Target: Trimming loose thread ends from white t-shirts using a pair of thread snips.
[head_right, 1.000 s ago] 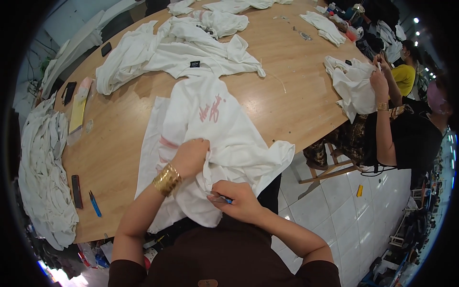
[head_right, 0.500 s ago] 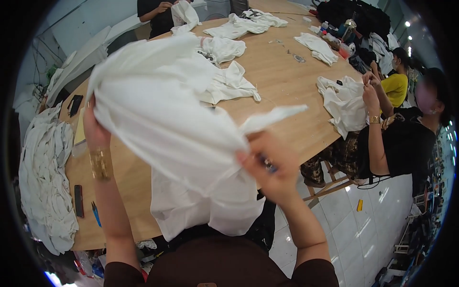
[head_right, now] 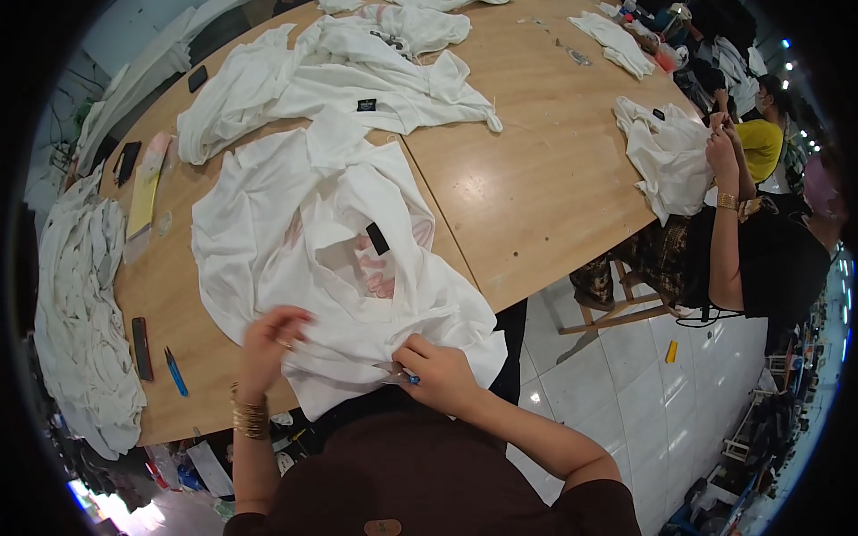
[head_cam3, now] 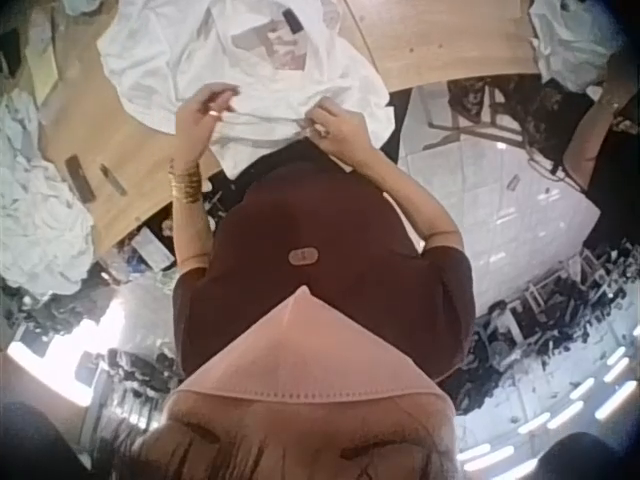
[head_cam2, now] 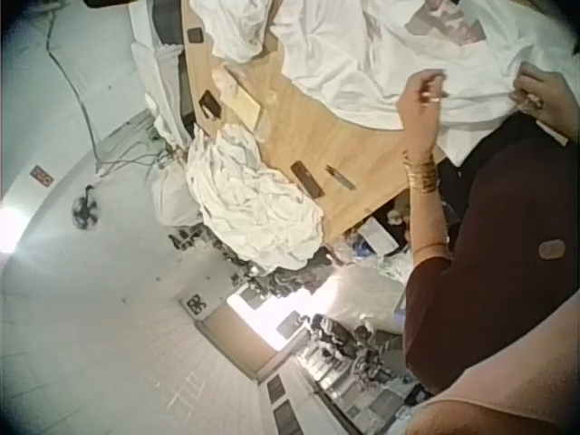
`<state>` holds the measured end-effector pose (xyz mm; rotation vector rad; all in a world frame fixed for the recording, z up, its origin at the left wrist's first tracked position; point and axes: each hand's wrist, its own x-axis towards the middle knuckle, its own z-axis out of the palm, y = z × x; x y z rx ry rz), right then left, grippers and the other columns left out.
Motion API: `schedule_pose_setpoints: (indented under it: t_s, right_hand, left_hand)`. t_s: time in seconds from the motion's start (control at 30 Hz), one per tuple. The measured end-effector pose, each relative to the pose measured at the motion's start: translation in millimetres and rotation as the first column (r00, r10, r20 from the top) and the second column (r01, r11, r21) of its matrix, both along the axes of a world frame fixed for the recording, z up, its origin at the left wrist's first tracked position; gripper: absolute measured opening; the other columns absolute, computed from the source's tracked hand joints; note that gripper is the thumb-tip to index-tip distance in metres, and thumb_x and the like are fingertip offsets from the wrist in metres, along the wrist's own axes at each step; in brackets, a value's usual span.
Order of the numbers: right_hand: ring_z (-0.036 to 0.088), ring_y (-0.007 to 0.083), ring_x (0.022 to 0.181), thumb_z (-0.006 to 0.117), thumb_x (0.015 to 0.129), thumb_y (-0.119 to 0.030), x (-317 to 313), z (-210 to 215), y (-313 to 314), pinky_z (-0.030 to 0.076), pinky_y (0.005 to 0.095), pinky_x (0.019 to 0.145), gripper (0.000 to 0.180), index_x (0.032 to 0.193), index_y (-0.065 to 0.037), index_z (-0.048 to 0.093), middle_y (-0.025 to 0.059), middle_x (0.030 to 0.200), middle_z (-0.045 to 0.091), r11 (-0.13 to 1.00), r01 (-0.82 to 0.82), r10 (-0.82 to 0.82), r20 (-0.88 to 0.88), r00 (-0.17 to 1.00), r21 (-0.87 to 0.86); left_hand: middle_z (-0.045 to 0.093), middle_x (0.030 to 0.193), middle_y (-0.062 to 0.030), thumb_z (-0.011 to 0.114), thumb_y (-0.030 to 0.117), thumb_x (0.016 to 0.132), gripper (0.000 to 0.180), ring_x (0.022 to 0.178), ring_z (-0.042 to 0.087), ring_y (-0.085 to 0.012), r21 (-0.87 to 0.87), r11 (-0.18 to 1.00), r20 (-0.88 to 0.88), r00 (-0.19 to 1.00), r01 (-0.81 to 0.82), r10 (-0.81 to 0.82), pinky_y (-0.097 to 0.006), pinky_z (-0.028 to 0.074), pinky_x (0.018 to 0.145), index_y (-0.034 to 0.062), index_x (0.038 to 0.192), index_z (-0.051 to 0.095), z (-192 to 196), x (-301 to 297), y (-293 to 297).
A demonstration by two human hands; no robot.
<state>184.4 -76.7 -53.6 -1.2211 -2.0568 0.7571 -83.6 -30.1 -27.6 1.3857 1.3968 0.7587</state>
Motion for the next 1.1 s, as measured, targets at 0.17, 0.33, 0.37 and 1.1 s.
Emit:
schedule_pose_setpoints:
  t_s: [0.17, 0.33, 0.37, 1.1]
  right_hand:
    - [0.058, 0.0209, 0.059, 0.071, 0.062, -0.005, 1.2, 2.6, -2.9, 0.046, 0.0319, 0.051, 0.026, 0.083, -0.009, 0.055, 0.0033, 0.083, 0.053, 0.991, -0.061, 0.054, 0.056, 0.997, 0.116]
    - [0.055, 0.0214, 0.056, 0.07, 0.066, -0.005, 4.5, 1.9, -6.9, 0.044, 0.0319, 0.049, 0.021, 0.079, -0.009, 0.055, 0.004, 0.076, 0.051, 0.99, -0.022, 0.021, 0.012, 1.0, 0.136]
    - [0.054, 0.0213, 0.056, 0.07, 0.067, -0.005, 5.7, 0.7, -8.5, 0.043, 0.032, 0.049, 0.019, 0.078, -0.008, 0.054, 0.0042, 0.074, 0.05, 0.99, -0.005, 0.007, -0.016, 1.0, 0.138]
    - [0.06, 0.0256, 0.058, 0.06, 0.087, -0.035, 25.4, 71.5, 25.6, 0.045, 0.0355, 0.051, 0.026, 0.084, -0.009, 0.06, 0.0051, 0.065, 0.059, 0.995, -0.003, 0.026, 0.241, 0.97, -0.096]
  left_hand:
    - [0.06, 0.089, -0.0072, 0.066, 0.01, 0.084, 0.01, 0.074, 0.058, -0.0135, 0.111, 0.902, -0.113, 0.907, 0.418, -0.406, -0.025, 0.047, 0.061, 0.0023, 0.091, 0.063, 13.6, 82.6, 17.3]
    - [0.06, 0.083, -0.0061, 0.066, 0.01, 0.084, 0.011, 0.07, 0.057, -0.0113, 0.215, 0.792, -0.193, 0.82, 0.571, -0.539, -0.024, 0.047, 0.061, 0.0008, 0.085, 0.06, 3.3, 82.5, 28.3]
    - [0.06, 0.079, -0.0068, 0.065, 0.012, 0.085, 0.014, 0.068, 0.057, -0.0119, 0.154, 0.912, -0.088, 0.924, 0.382, -0.372, -0.025, 0.046, 0.06, 0.0003, 0.085, 0.057, 3.4, 80.0, 28.5]
    - [0.064, 0.069, -0.0044, 0.057, 0.013, 0.092, 0.016, 0.064, 0.063, -0.0096, -0.105, 0.98, 0.089, 0.983, 0.171, -0.162, -0.023, 0.048, 0.056, 0.0001, 0.084, 0.051, 41.5, 88.6, 17.5]
